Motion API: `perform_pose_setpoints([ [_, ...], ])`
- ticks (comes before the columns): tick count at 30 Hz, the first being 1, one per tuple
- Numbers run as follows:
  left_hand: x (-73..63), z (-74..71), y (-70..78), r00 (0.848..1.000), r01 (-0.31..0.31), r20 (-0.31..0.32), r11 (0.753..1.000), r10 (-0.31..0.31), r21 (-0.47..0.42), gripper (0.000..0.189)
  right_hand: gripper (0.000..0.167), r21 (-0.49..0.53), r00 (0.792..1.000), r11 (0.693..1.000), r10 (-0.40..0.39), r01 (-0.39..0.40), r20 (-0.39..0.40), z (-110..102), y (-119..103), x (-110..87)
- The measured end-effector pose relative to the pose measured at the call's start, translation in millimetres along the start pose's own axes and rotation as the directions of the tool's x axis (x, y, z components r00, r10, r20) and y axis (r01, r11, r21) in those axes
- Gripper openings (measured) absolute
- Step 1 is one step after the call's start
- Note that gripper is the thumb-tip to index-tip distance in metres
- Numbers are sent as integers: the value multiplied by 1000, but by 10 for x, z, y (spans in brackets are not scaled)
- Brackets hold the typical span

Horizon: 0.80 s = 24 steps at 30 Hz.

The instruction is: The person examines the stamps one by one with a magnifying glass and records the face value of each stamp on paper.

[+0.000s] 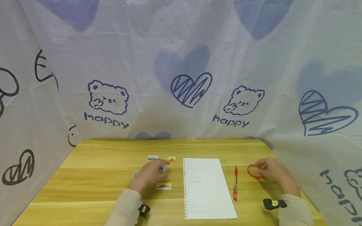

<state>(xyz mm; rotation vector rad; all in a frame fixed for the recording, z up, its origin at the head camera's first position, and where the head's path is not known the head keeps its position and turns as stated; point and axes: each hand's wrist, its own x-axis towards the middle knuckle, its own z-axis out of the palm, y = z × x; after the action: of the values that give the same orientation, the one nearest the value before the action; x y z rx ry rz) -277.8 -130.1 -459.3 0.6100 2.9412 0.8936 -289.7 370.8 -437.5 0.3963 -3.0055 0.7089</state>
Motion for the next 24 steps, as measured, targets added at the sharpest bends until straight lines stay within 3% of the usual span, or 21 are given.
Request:
perform_pose_setpoints([
  [4, 20, -89, -164, 998, 28, -52, 999, -26, 44, 38, 17, -10, 1000, 1000, 4, -4, 3, 1, 47, -2],
  [10, 45, -109, -333, 996, 59, -63, 996, -55, 69, 37, 16, -22, 999, 999, 38, -38, -2, 2, 91, -11],
  [24, 120, -152, -400, 996, 67, -61, 994, -62, 89, 34, 13, -80, 997, 995, 58, -62, -45, 65, 181, 1],
])
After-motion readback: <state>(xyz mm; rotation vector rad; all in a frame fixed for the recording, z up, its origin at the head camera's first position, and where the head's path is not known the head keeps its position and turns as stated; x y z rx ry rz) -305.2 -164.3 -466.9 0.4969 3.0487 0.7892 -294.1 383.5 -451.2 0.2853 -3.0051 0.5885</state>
